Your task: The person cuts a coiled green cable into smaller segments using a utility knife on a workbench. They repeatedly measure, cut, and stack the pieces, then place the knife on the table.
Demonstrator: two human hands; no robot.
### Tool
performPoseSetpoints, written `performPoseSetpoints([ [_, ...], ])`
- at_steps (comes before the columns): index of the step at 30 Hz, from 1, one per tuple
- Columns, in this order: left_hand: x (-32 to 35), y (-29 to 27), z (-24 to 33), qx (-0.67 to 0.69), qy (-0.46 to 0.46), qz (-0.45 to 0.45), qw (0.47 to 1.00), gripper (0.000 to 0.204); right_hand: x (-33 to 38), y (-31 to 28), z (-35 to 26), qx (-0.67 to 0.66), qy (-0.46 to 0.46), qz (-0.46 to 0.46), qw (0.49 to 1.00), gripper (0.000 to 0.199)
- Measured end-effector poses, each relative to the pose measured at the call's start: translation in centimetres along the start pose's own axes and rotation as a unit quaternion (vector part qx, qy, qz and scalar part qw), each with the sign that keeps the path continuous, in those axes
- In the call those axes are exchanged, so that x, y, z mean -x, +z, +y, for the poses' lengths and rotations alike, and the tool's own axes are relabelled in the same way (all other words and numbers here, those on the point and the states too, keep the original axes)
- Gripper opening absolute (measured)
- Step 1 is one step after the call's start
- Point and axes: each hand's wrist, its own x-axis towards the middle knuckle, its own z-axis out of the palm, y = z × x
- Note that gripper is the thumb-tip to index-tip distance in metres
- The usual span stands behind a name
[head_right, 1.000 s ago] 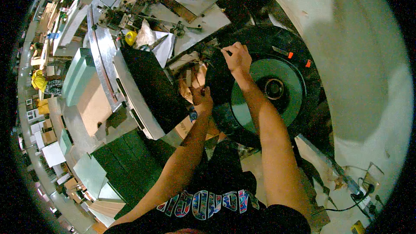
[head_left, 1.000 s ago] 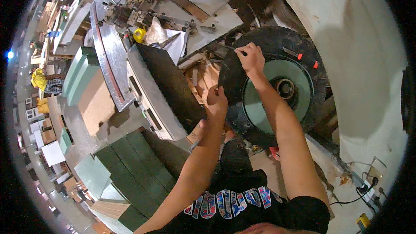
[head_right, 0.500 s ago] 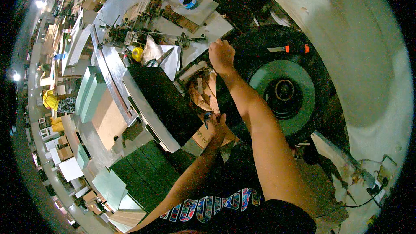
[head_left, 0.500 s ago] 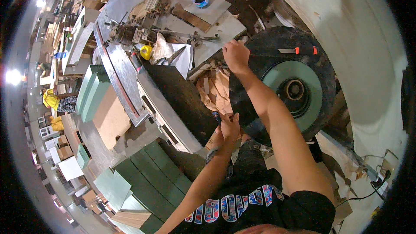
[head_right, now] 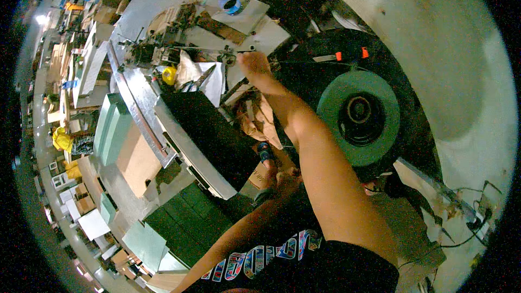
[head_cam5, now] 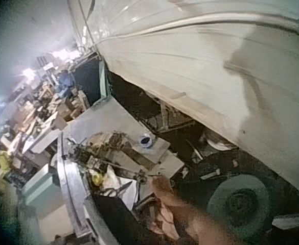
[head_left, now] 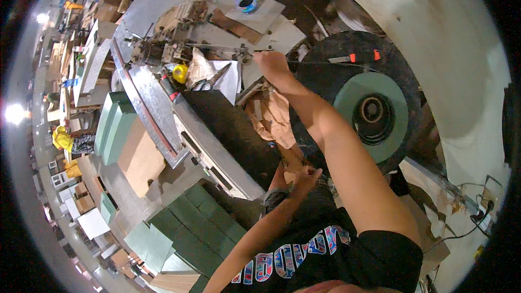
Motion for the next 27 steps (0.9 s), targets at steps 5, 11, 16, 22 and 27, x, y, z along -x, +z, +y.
performPoseSetpoints([
  [5, -1.1, -4.1, 3.0, 0.189, -0.064, 0.105, 0.974, 0.066, 3.6, -5.5, -0.5, -0.119, -0.115, 0.103, 0.981, 0.035],
  [11, -7.8, -6.4, 4.8, 0.198, 0.084, 0.224, 0.95, 0.049, 9.8, -16.7, 14.2, 0.097, 0.012, 0.124, 0.987, 0.041],
  [16, -9.2, -7.3, 5.9, 0.129, 0.063, 0.239, 0.96, 0.036, 10.6, -21.2, 20.0, 0.015, 0.167, -0.147, 0.975, 0.036],
  [22, -7.3, -8.1, 8.0, 0.014, -0.011, 0.202, 0.979, 0.033, 11.1, -19.5, 24.0, -0.073, 0.177, -0.156, 0.969, 0.027],
  [27, -9.7, -6.1, 2.1, 0.02, -0.007, 0.125, 0.992, 0.04, 11.0, -18.6, 25.1, -0.094, 0.085, 0.069, 0.99, 0.041],
])
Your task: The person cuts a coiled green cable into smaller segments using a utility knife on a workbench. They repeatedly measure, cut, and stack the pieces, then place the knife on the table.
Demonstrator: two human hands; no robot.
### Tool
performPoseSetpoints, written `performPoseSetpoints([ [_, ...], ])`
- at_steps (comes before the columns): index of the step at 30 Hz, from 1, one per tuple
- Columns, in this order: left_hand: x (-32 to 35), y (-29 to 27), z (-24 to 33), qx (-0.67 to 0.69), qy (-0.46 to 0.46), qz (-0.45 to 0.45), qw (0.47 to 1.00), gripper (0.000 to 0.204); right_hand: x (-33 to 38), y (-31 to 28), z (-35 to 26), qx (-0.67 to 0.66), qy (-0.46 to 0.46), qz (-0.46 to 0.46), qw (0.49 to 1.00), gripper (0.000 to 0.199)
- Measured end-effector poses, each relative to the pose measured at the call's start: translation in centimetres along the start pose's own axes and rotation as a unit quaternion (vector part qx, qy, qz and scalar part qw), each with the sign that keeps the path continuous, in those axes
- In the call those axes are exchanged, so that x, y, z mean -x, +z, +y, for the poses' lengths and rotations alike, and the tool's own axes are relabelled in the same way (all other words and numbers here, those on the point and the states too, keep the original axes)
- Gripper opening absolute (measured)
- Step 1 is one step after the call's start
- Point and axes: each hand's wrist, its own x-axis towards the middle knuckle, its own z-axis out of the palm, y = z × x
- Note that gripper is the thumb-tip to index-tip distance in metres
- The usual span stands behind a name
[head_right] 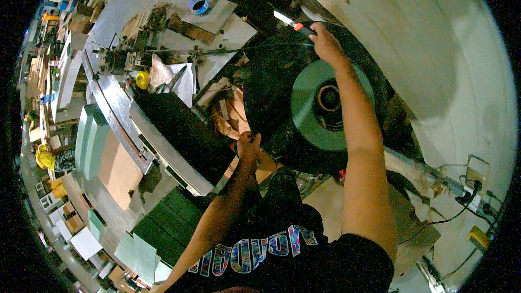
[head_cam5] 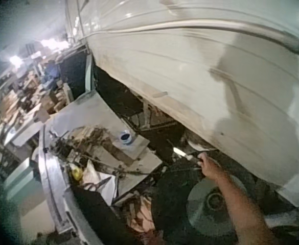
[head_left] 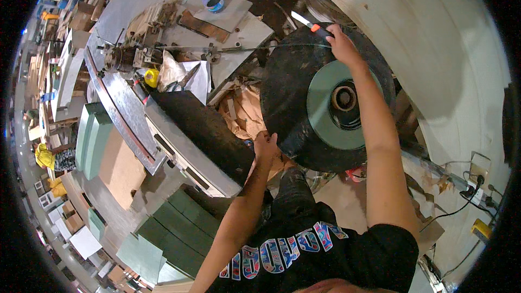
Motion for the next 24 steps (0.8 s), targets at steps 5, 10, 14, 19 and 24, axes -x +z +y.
performPoseSetpoints([
  [5, 3.8, -1.2, 0.9, -0.026, -0.055, -0.013, 0.998, 0.049, 0.1, 3.0, -8.1, -0.031, 0.013, 0.029, 0.999, 0.061],
  [10, 6.2, -0.7, 2.5, 0.015, -0.081, -0.079, 0.993, 0.047, -0.1, 4.7, -10.1, 0.124, 0.091, -0.07, 0.986, 0.051],
  [14, 6.3, 1.6, -1.9, 0.068, 0.061, -0.056, 0.994, 0.054, -1.0, 6.6, -10.8, 0.141, 0.061, -0.087, 0.984, 0.04],
  [19, 7.2, 1.7, -3.7, 0.004, -0.014, -0.141, 0.99, 0.056, -1.1, 8.5, -13.6, 0.1, 0.034, -0.122, 0.987, 0.036],
  [24, 7.7, 2.4, -3.9, -0.057, -0.027, -0.144, 0.987, 0.059, -1.1, 12.6, -15.7, 0.058, -0.074, -0.037, 0.995, 0.033],
])
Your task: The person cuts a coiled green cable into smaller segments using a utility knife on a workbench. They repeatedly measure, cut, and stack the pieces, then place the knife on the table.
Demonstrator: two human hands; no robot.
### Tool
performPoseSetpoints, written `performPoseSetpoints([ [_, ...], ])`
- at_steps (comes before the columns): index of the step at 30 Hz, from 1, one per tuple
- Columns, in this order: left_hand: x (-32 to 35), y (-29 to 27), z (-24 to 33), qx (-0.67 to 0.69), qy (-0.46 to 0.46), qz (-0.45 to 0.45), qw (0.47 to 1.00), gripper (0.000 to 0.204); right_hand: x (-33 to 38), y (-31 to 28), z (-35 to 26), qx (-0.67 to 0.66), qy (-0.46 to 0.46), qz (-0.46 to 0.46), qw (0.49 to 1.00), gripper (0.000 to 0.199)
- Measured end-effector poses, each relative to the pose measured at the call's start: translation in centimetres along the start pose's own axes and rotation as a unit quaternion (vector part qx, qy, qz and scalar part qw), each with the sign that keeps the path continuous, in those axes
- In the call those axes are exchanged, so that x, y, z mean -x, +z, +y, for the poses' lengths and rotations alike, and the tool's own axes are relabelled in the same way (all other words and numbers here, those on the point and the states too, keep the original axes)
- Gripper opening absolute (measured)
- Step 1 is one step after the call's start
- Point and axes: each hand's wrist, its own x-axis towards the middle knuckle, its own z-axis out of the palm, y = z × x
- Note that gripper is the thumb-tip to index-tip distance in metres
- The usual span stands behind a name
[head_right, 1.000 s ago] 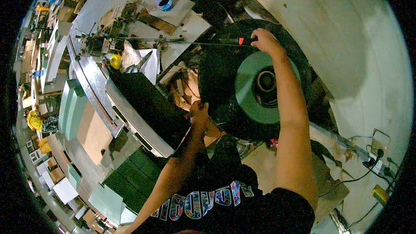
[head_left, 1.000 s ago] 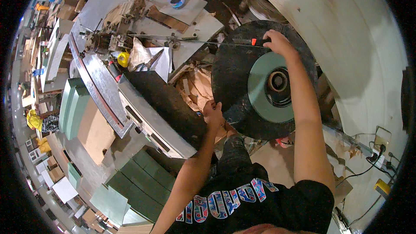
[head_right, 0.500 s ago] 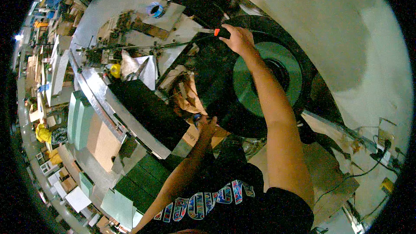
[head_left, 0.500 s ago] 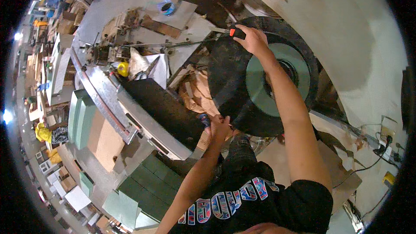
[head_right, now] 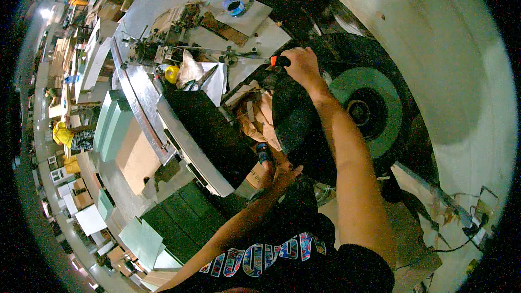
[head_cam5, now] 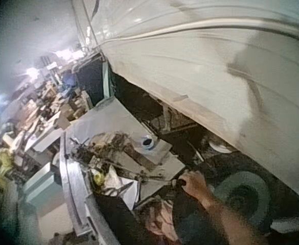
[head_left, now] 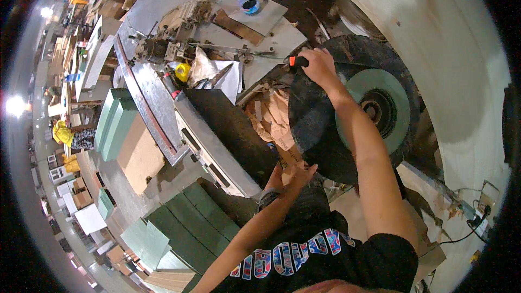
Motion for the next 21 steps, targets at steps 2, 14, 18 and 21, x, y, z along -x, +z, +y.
performPoseSetpoints([
  [2, 1.1, -0.8, -0.1, -0.191, 0.211, 0.177, 0.942, 0.058, -0.5, 1.3, -1.0, 0.004, 0.009, 0.001, 1.0, 0.032],
  [14, -2.4, -0.7, -1.8, 0.155, 0.06, 0.019, 0.986, 0.049, -1.0, 3.8, -1.4, 0.012, 0.002, 0.02, 1.0, 0.039],
  [18, -5.7, 1.6, -9.4, 0.277, 0.087, -0.033, 0.956, 0.049, -0.2, 1.7, -2.3, -0.044, 0.047, 0.08, 0.995, 0.042],
  [21, -6.0, 1.7, -12.3, 0.39, 0.139, -0.047, 0.909, 0.047, 1.6, -0.2, -4.1, -0.104, 0.085, 0.15, 0.98, 0.037],
])
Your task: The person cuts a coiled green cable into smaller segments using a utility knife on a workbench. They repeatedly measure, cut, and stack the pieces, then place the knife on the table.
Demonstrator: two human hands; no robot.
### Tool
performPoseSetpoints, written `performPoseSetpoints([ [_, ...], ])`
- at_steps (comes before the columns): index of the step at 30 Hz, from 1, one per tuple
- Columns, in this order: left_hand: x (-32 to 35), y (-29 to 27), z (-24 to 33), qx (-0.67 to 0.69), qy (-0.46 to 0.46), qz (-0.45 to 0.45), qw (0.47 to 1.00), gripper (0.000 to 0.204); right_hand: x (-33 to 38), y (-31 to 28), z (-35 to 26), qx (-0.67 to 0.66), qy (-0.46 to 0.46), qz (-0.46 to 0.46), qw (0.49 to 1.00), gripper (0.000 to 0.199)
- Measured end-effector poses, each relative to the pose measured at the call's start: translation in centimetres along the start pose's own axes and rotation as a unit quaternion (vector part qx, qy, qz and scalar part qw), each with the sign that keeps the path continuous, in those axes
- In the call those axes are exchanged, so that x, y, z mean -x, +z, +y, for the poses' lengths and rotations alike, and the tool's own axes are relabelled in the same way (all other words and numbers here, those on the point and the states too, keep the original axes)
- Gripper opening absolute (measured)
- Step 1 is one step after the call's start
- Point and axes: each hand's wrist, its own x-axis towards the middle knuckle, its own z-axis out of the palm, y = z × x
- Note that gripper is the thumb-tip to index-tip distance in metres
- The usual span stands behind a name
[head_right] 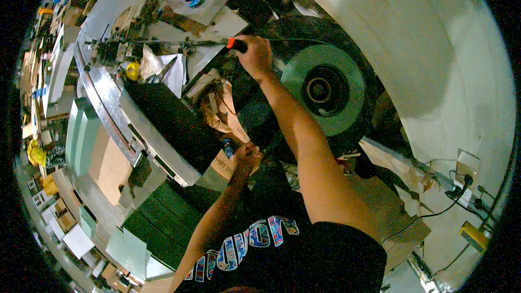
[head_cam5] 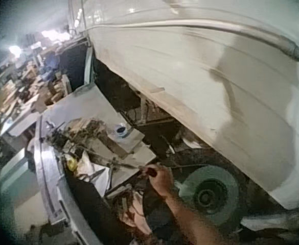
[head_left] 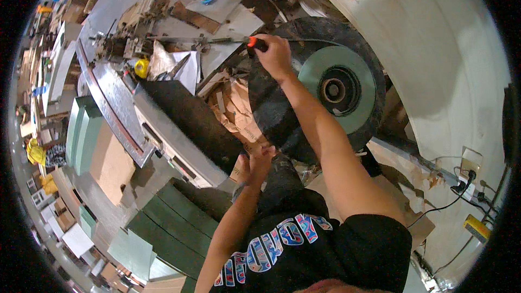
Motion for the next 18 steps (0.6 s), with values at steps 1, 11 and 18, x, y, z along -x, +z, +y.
performPoseSetpoints([
  [1, 0.4, 0.6, 0.4, 0.04, 0.014, -0.01, 0.999, 0.046, 0.9, -1.3, -0.1, -0.031, 0.013, 0.019, 0.999, 0.036],
  [11, 9.7, -2.6, 4.4, -0.259, 0.107, -0.197, 0.94, 0.035, 13.3, -17.1, -11.4, -0.04, 0.279, 0.101, 0.954, 0.044],
  [18, 23.5, -20.7, 13.9, -0.31, -0.074, -0.057, 0.946, 0.05, 14.1, -16.8, -38.3, -0.077, 0.128, -0.062, 0.987, 0.037],
])
